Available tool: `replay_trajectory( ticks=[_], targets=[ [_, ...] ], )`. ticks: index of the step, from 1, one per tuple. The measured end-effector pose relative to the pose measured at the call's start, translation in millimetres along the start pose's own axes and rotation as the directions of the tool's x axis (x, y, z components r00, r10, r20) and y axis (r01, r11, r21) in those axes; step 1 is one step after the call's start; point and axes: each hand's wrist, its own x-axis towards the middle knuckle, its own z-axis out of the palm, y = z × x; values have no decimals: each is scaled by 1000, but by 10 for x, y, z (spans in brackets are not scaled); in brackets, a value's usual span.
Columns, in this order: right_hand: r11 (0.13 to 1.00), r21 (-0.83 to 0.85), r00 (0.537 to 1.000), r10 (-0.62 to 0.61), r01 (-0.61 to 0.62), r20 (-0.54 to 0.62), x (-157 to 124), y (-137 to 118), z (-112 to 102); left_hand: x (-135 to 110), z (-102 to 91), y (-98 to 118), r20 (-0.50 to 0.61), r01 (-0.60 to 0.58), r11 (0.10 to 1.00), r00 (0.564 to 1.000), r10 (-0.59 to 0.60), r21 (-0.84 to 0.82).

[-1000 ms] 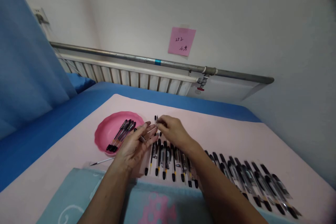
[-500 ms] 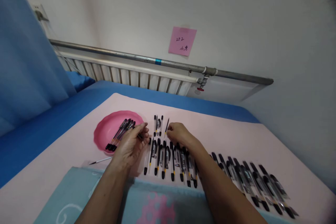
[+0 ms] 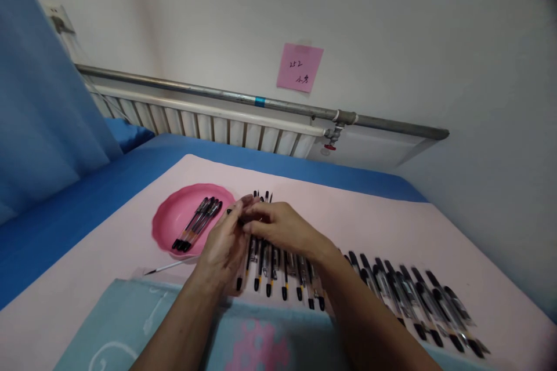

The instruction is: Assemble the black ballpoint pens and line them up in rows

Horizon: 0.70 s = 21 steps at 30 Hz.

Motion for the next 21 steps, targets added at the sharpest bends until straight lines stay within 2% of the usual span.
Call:
replay_trajectory(
  ticks=[3, 6, 8, 10, 11, 12, 14, 16, 21],
  targets=[
    [998, -45, 998, -41, 39, -42, -4, -72, 109, -5, 29, -31, -3, 3, 1000, 1000, -3, -18],
    [998, -58, 997, -19, 14, -80, 42, 35, 68, 10, -3, -11, -20, -16, 1000, 1000, 16, 12],
    [981, -127, 974, 120, -147, -194, 78, 201, -30, 32, -63, 42, -31, -95, 993, 995, 97, 71],
    [894, -255, 893, 266, -370, -364, 104, 420, -137, 61, -138, 119, -47, -188, 973, 980, 196, 130],
    [818, -339, 853, 309, -464, -421, 113, 537, -179, 76, -175, 161, -62, -222, 964, 971, 233, 148],
    [780, -370, 833, 328, -505, -445, 119, 649, -207, 91, -207, 201, -78, -241, 958, 964, 255, 157],
    [731, -410, 817, 354, -546, -455, 130, 839, -217, 111, -249, 263, -115, -255, 954, 955, 275, 159],
    [718, -427, 819, 363, -550, -445, 141, 957, -182, 115, -259, 294, -141, -253, 955, 951, 275, 156],
    [730, -440, 841, 358, -523, -405, 181, 1002, -96, 72, -215, 305, -146, -231, 963, 957, 251, 142]
  ],
)
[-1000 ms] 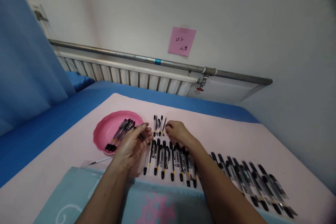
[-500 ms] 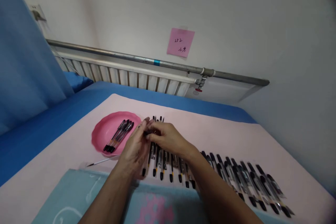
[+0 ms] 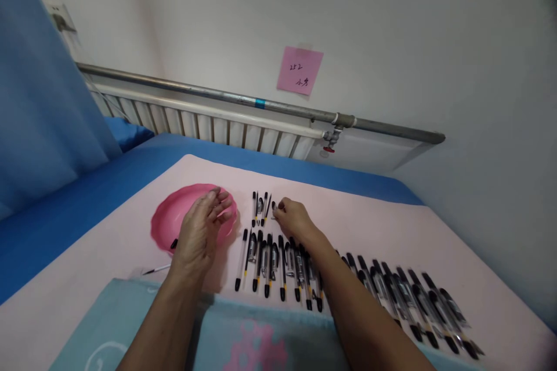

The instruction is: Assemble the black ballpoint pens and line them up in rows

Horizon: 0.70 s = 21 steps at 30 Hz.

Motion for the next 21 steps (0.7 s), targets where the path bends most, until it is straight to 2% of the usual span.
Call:
replay_trajectory(
  ticks=[7, 14, 21],
  targets=[
    [999, 29, 999, -35, 34, 25, 12, 4, -19, 7, -24, 16, 13, 9, 1000, 1000, -9, 3],
    [1000, 13, 999, -24, 25, -29, 9, 6, 19, 9, -48, 8, 14, 12, 1000, 1000, -13, 12],
    [997, -6, 997, -77, 77, -18, 21, -37, 44, -25, -3, 32, 6, 30, 1000, 1000, -30, 1]
  ],
)
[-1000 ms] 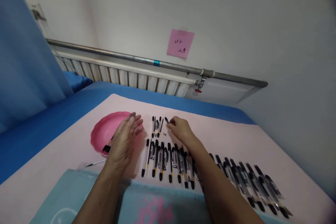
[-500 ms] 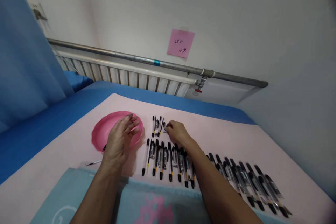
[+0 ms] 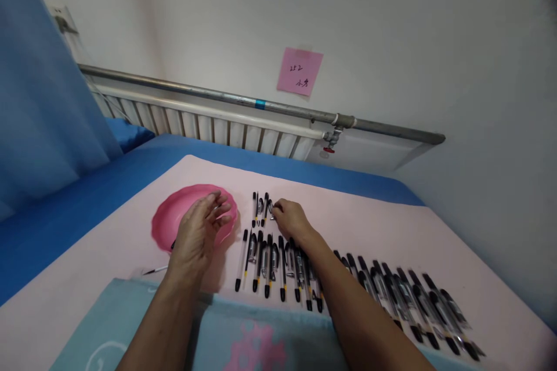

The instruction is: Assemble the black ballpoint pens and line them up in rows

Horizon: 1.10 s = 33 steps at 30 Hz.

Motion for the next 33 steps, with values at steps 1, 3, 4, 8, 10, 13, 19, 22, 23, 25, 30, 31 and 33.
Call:
replay_trajectory(
  ticks=[1, 3, 4, 8, 10, 13, 19, 22, 23, 25, 30, 31, 33],
  targets=[
    [1000, -2, 1000, -6, 6, 2, -2, -1, 0, -3, 4, 7, -1, 1, 1000, 1000, -1, 1],
    [1000, -4, 1000, -13, 13, 1, -6, 3, -2, 4, -9, 34, -20, -9, 1000, 1000, 10, 21],
    [1000, -4, 1000, -14, 14, -2, -8, 8, -5, 17, -30, 55, -42, -28, 999, 999, 30, 39],
    [1000, 2, 1000, -13, 13, -26, -10, 31, -36, 134, -225, 174, -177, -209, 960, 954, 242, 187],
    [1000, 11, 999, -7, 7, -37, -11, 35, -66, 215, -358, 225, -220, -275, 895, 905, 364, 352],
    [999, 34, 999, -7, 9, -53, -16, 26, -125, 327, -517, 241, -191, -223, 695, 864, 465, 683],
    [995, 78, 995, -54, 60, -79, -50, -46, -242, 409, -531, 52, 119, -167, 88, 911, 394, 982],
    [991, 89, 992, -88, 95, -85, -74, -90, -280, 393, -486, -21, 162, -189, 27, 900, 404, 982],
    [990, 89, 991, -104, 112, -89, -81, -103, -290, 388, -477, -34, 151, -183, 39, 901, 408, 982],
    [986, 85, 986, -138, 146, -90, -95, -128, -307, 381, -469, -50, 115, -168, 99, 907, 404, 981],
    [978, 64, 978, -190, 196, -86, -122, -186, -365, 393, -461, -43, 18, -126, 246, 917, 398, 961],
    [976, 75, 976, -196, 203, -93, -130, -203, -384, 393, -456, -23, 22, -124, 233, 919, 394, 965],
    [965, 131, 969, -213, 229, -128, -158, -255, -432, 374, -436, 35, 67, -152, 192, 918, 390, 969]
  ],
)
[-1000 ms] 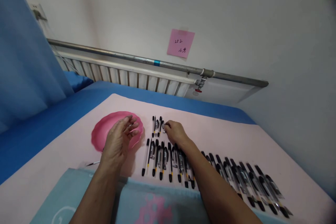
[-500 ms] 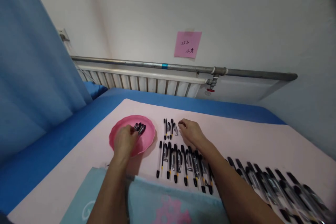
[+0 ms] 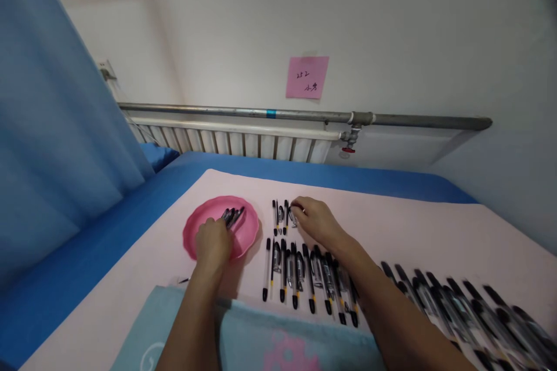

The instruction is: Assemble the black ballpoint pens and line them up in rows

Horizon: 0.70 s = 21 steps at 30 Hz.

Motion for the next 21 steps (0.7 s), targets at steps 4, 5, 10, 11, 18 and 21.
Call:
replay_trajectory(
  ticks=[4, 5, 10, 11, 18, 21],
  targets=[
    [955, 293, 998, -24, 38, -50, -53, -226, -75, -79, -104, 150, 123, -39, 948, 989, 81, -316],
    [923, 384, 1000, -12, 17, -17, -76, -298, -85, -121, -106, 201, 186, 4, 885, 978, 94, -465],
    [724, 689, 980, -109, -35, 164, -203, -622, -59, -337, 34, 411, 345, 260, 499, 935, 83, -827],
    [683, 729, 976, -122, -48, 179, -222, -664, -44, -359, 68, 430, 352, 287, 458, 934, 60, -841],
    [545, 785, 912, -87, -294, 402, -270, -755, -4, -307, 29, 451, 365, 339, 327, 931, 19, -882],
    [634, 709, 868, -118, -308, 482, -287, -755, -15, -252, -52, 452, 356, 343, 223, 934, 22, -913]
  ],
)
